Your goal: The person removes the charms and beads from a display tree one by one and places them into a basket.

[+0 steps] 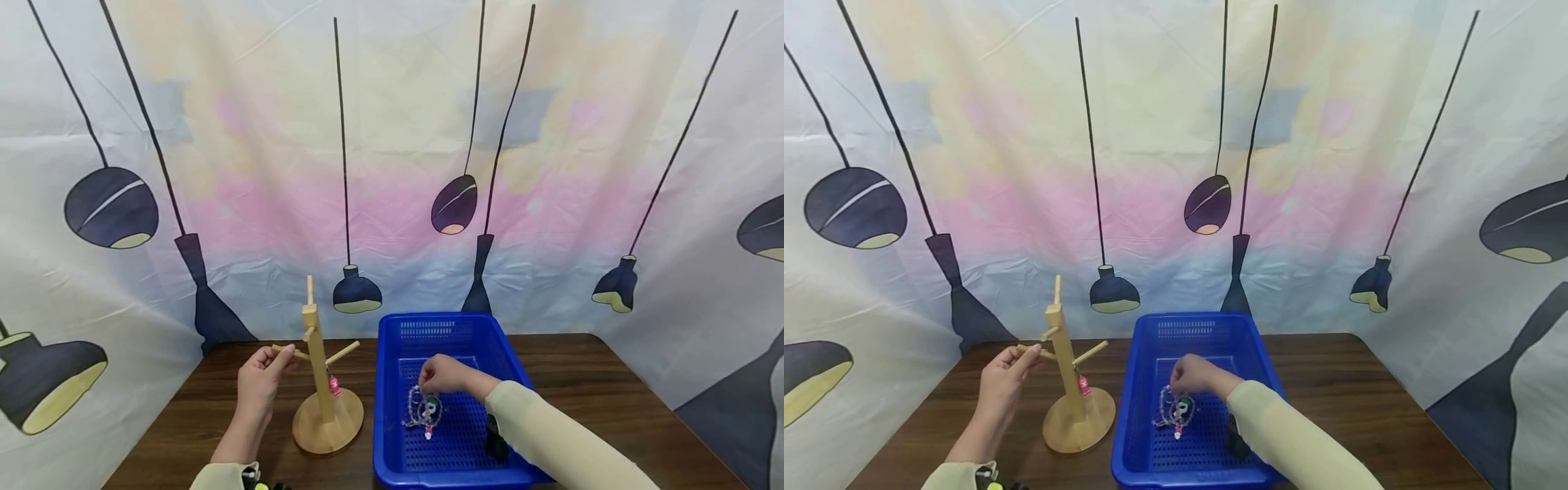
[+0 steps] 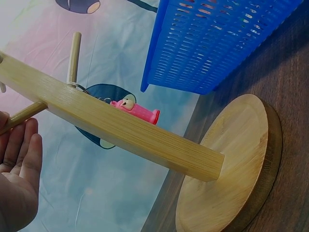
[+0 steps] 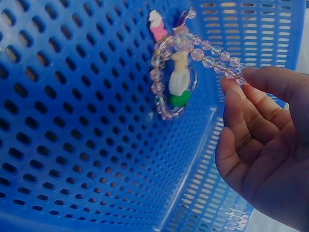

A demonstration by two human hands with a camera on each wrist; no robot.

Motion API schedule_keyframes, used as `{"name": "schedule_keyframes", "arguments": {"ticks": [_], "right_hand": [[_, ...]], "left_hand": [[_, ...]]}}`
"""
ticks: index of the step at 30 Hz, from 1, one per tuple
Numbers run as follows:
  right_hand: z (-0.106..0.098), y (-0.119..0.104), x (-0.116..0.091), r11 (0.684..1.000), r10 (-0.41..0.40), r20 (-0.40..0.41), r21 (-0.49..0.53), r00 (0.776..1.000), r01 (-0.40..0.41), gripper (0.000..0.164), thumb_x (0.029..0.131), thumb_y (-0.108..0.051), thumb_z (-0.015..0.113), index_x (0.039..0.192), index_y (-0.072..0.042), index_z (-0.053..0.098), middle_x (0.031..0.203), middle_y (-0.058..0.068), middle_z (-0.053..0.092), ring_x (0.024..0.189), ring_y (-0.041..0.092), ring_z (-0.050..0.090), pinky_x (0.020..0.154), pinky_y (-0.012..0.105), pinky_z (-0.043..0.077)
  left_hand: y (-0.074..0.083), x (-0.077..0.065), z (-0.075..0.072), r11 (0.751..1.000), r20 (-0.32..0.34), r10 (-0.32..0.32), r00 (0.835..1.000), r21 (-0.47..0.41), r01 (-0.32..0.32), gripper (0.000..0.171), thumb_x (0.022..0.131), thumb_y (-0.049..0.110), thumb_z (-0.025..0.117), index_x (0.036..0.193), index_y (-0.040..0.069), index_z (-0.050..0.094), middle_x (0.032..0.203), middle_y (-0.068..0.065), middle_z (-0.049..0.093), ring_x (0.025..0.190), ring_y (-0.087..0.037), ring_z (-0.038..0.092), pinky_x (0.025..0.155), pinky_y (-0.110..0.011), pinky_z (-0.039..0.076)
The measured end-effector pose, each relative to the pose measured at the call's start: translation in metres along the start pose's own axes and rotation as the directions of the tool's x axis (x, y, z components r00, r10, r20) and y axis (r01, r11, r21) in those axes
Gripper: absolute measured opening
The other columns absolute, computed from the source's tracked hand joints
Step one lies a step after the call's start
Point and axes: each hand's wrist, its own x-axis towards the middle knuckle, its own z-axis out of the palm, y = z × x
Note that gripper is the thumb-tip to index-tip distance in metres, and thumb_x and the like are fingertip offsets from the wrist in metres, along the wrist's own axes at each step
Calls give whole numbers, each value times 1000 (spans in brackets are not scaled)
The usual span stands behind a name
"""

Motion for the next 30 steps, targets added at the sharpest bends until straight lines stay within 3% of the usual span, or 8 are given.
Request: {"name": "schedule_keyframes", "arguments": {"ticks": [7, 13, 20, 22, 30], "right_hand": [[3, 8, 4, 998, 26, -14, -52, 1000, -27, 9, 91, -1, 70, 82, -2, 72, 75, 7, 70, 64, 14, 60, 59, 26, 51], [6, 13, 7, 997, 56, -17, -55, 998, -56, 12, 93, -1, 68, 82, -3, 72, 79, 5, 70, 66, 12, 61, 65, 35, 59], [7, 17, 8, 996, 80, -20, -35, 997, -81, 13, 93, 2, 66, 82, 0, 74, 73, 4, 68, 64, 20, 56, 57, 25, 38], [7, 18, 9, 996, 87, -24, -33, 996, -88, 13, 92, 2, 66, 82, 0, 74, 74, 3, 68, 64, 19, 56, 57, 24, 37], [11, 23, 8, 997, 69, -44, -24, 997, -70, 13, 89, 3, 66, 80, -1, 74, 78, 4, 71, 64, 14, 57, 56, 25, 44]], "left_hand": [[0, 1, 2, 1000, 3, -4, 1000, 1, 4, 29, 100, 6, 65, 73, 15, 61, 71, 15, 70, 66, 1, 70, 70, -14, 60], [0, 0, 2, 1000, 1, -3, 1000, -12, 3, 27, 100, 5, 65, 74, 13, 61, 70, 14, 69, 67, 0, 71, 70, -15, 61], [-6, 0, 2, 996, 16, 74, 997, -54, -73, 23, 98, 8, 68, 77, 10, 61, 76, 12, 71, 68, -1, 70, 71, -16, 62], [-7, 0, 2, 994, 18, 92, 996, -60, -90, 23, 98, 8, 68, 77, 10, 60, 78, 12, 72, 68, -1, 71, 70, -16, 62], [-3, 0, 3, 999, -22, 30, 999, 34, -29, 22, 100, 5, 65, 78, 9, 59, 75, 17, 68, 67, 1, 69, 71, -13, 60]]}}
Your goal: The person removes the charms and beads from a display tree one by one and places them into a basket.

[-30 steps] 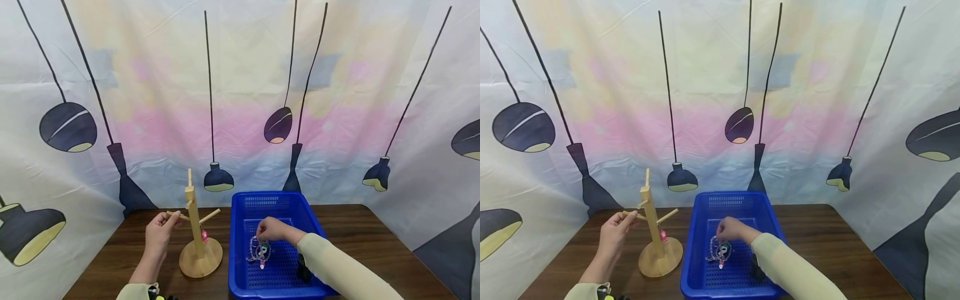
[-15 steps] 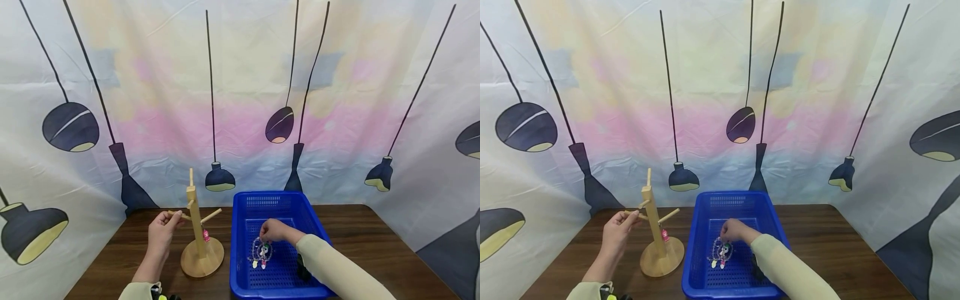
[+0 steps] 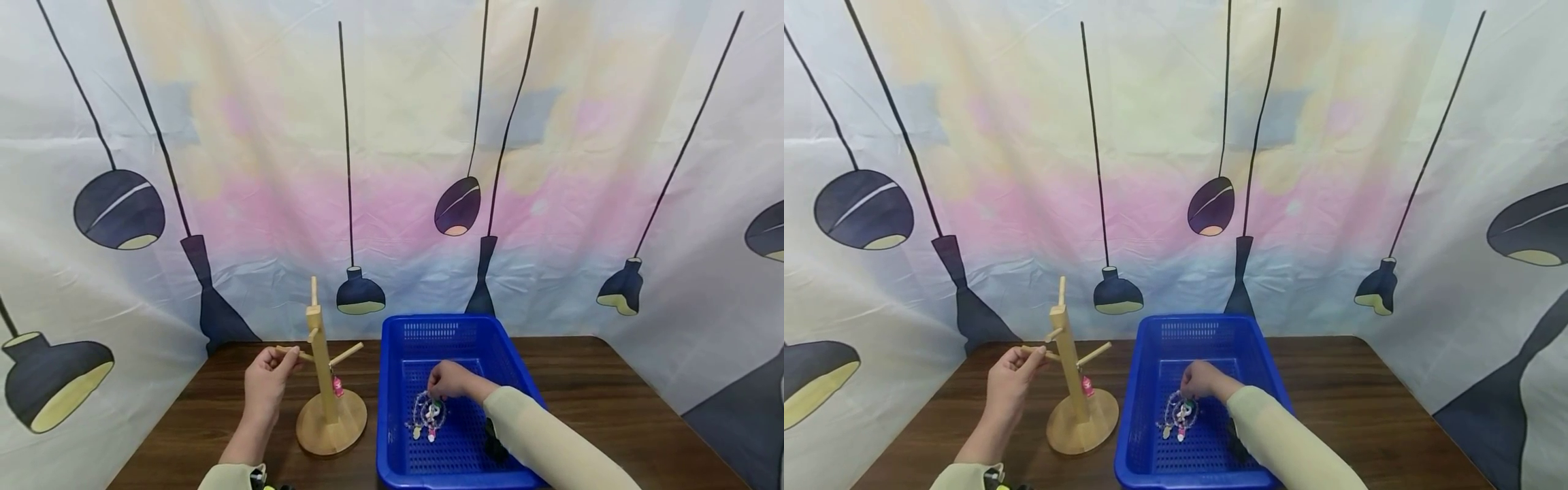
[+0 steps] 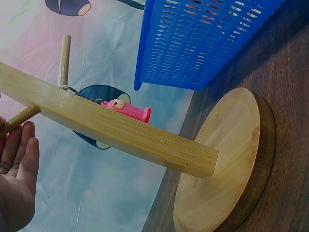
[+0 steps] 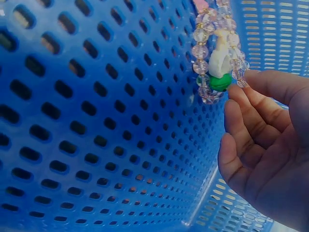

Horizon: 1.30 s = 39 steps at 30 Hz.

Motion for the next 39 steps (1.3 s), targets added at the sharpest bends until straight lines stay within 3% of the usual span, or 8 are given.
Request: {"name": "schedule_keyframes", "arguments": {"ticks": [9, 17, 25, 35, 39], "right_hand": [[5, 4, 1, 1000, -8, -26, -15, 1000, 7, 16, 90, 2, 68, 74, -2, 70, 72, 3, 68, 62, 11, 55, 56, 25, 47], [9, 6, 0, 1000, 3, -17, -18, 1000, -4, 24, 92, 1, 66, 68, -4, 65, 62, -3, 53, 57, 12, 41, 57, 25, 33], [9, 6, 2, 999, 13, -30, -38, 999, -14, 17, 93, -3, 69, 76, -4, 72, 70, 2, 67, 60, 12, 50, 56, 25, 37], [9, 3, 2, 997, 43, -25, -57, 999, -45, 23, 94, -6, 69, 71, -4, 70, 62, -1, 58, 54, 11, 40, 54, 23, 32], [9, 3, 2, 996, 54, -33, -65, 998, -56, 22, 94, -7, 69, 72, -4, 71, 63, 1, 61, 55, 11, 41, 53, 22, 32]], "left_hand": [[0, -1, 1, 1000, -5, 0, 1000, -13, 0, 22, 99, 2, 64, 79, 9, 59, 75, 17, 68, 68, 1, 68, 71, -14, 61], [0, -2, 3, 1000, -8, 20, 1000, 17, -20, 21, 99, 5, 66, 79, 10, 60, 74, 16, 69, 68, 0, 69, 72, -14, 61], [0, -3, 2, 999, -5, 23, 1000, 24, -22, 22, 99, 4, 66, 79, 11, 59, 74, 16, 70, 67, -1, 70, 72, -13, 60], [-1, -1, 2, 999, -10, 25, 1000, 32, -25, 22, 99, 5, 66, 79, 12, 60, 72, 18, 69, 66, 0, 70, 72, -12, 59], [0, -2, 1, 999, -11, 19, 1000, 34, -19, 20, 99, 5, 66, 80, 9, 60, 72, 17, 69, 66, 0, 69, 71, -12, 59]]}}
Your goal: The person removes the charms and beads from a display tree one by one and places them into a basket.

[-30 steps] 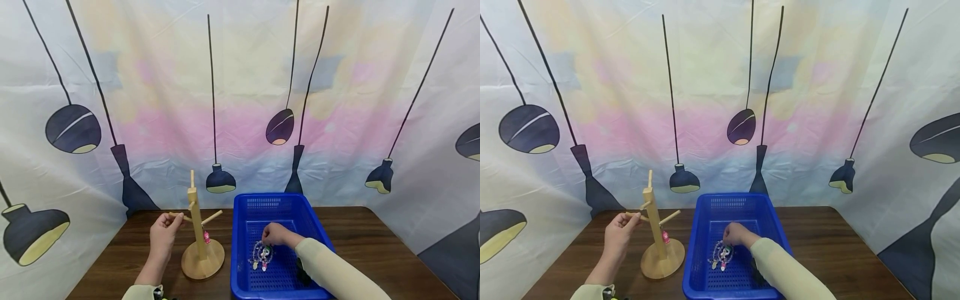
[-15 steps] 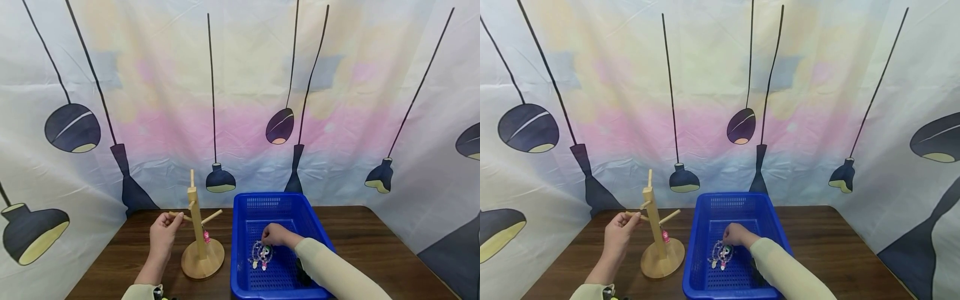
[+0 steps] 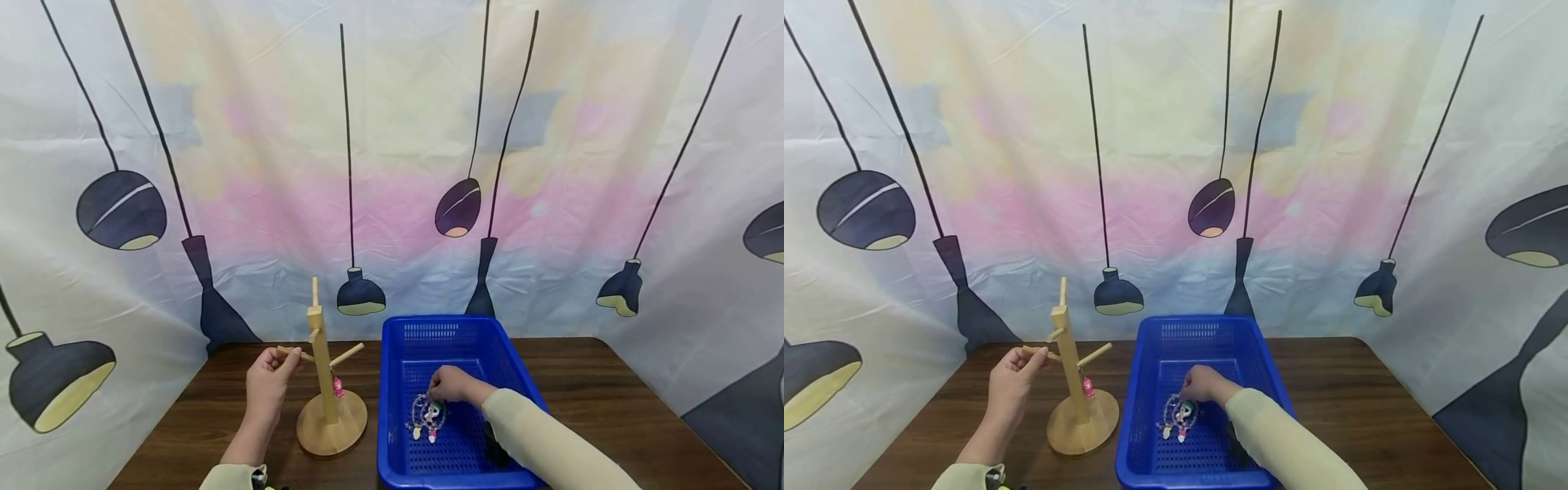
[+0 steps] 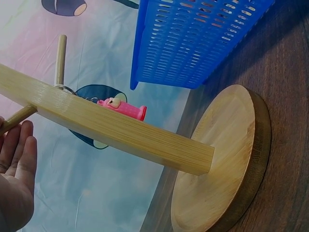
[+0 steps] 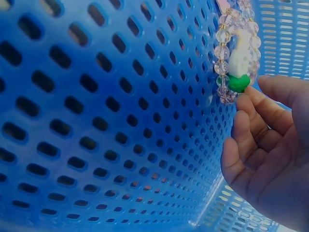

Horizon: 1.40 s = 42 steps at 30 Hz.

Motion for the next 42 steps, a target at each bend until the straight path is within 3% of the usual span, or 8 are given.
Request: {"name": "schedule_keyframes", "arguments": {"ticks": [9, 14, 18, 25, 32, 42], "right_hand": [[-12, -2, 1, 1000, -6, -19, -16, 1000, 6, 16, 97, -10, 67, 85, -4, 76, 76, 6, 71, 62, 12, 54, 58, 27, 43], [-32, -10, -3, 997, -79, -23, 4, 997, 79, 20, 100, -11, 64, 88, 0, 75, 82, 18, 72, 58, 12, 44, 60, 27, 39], [-51, -19, -7, 988, -147, -56, 36, 988, 149, 22, 101, -14, 62, 87, -2, 73, 87, 19, 72, 59, 11, 42, 61, 26, 37], [-70, -40, -16, 971, -181, -131, 134, 975, 198, 20, 104, -19, 60, 109, -4, 73, 101, 17, 72, 78, 15, 60, 69, 29, 51], [-67, -64, -17, 939, -176, -150, 271, 973, 211, 25, 103, -24, 62, 116, -5, 73, 108, 13, 74, 90, 16, 65, 79, 37, 58], [-50, -98, -5, 908, -143, -112, 380, 983, 175, 30, 101, -27, 66, 121, -7, 73, 111, 10, 75, 96, 22, 68, 73, 28, 56]], "left_hand": [[0, 0, 1, 1000, -7, -7, 1000, 9, 7, 21, 99, 5, 66, 80, 11, 61, 70, 17, 68, 65, 2, 68, 70, -12, 58], [1, 0, 2, 1000, -1, 2, 1000, -1, -2, 20, 99, 4, 66, 80, 9, 61, 71, 17, 68, 66, 2, 67, 69, -13, 59], [1, 0, 1, 1000, -8, -4, 1000, -2, 4, 20, 99, 5, 66, 80, 10, 61, 72, 18, 68, 67, 1, 67, 70, -15, 60], [-1, -1, 0, 1000, -10, -10, 1000, 23, 11, 19, 100, 7, 66, 82, 11, 61, 74, 18, 67, 70, 2, 67, 71, -14, 60], [-2, 0, 0, 1000, -13, -7, 1000, 15, 7, 20, 99, 7, 66, 80, 12, 61, 73, 18, 68, 69, 1, 69, 72, -16, 61], [-2, 0, 1, 1000, -13, -13, 1000, 19, 13, 20, 99, 8, 66, 81, 12, 61, 73, 19, 68, 69, 2, 68, 71, -15, 61]]}}
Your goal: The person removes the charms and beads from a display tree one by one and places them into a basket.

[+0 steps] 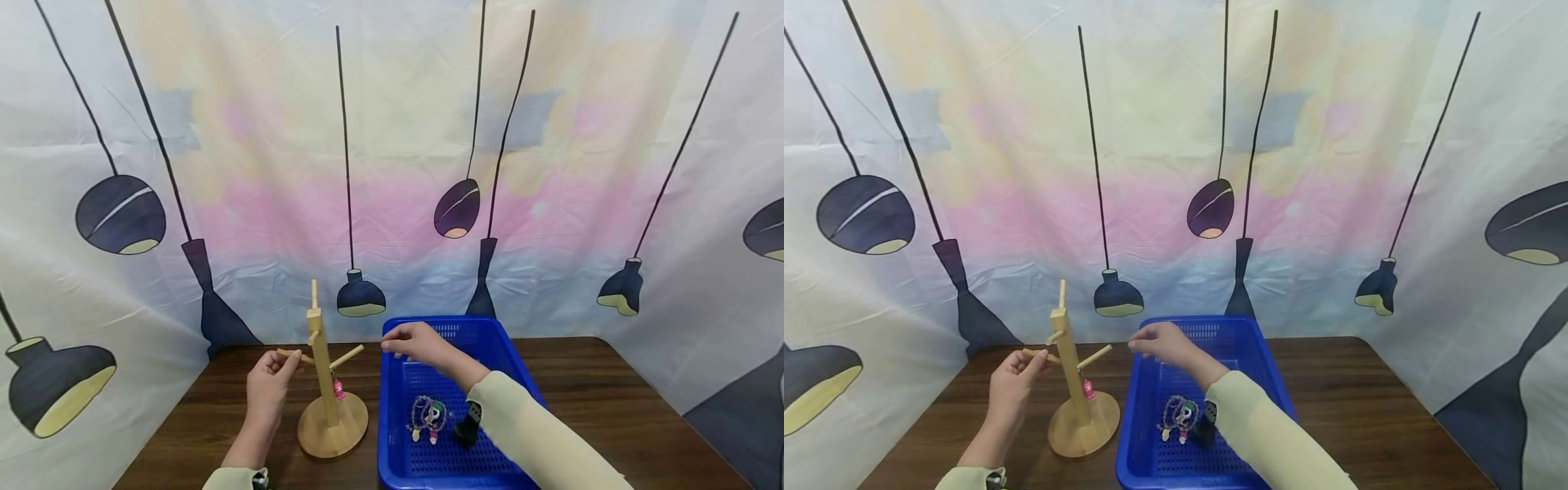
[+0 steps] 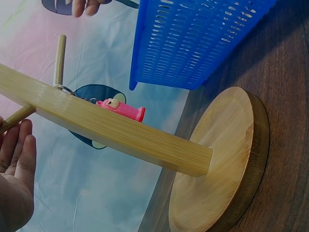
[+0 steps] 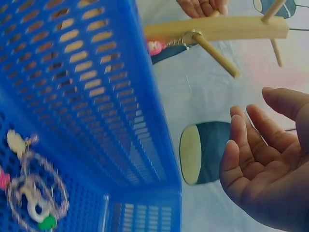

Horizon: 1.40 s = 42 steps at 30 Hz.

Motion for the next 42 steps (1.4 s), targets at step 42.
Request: {"name": "schedule_keyframes", "arguments": {"ticks": [42], "right_hand": [[35, -13, 19, 991, -134, 4, -10, 991, 134, 15, 97, -13, 71, 98, 0, 78, 98, 17, 75, 74, 8, 57, 64, 19, 48]], "left_hand": [[-4, 12, 2, 998, 39, -45, 998, -52, 47, 15, 102, 13, 65, 87, 13, 64, 71, 17, 71, 69, 1, 70, 71, -17, 61]]}}
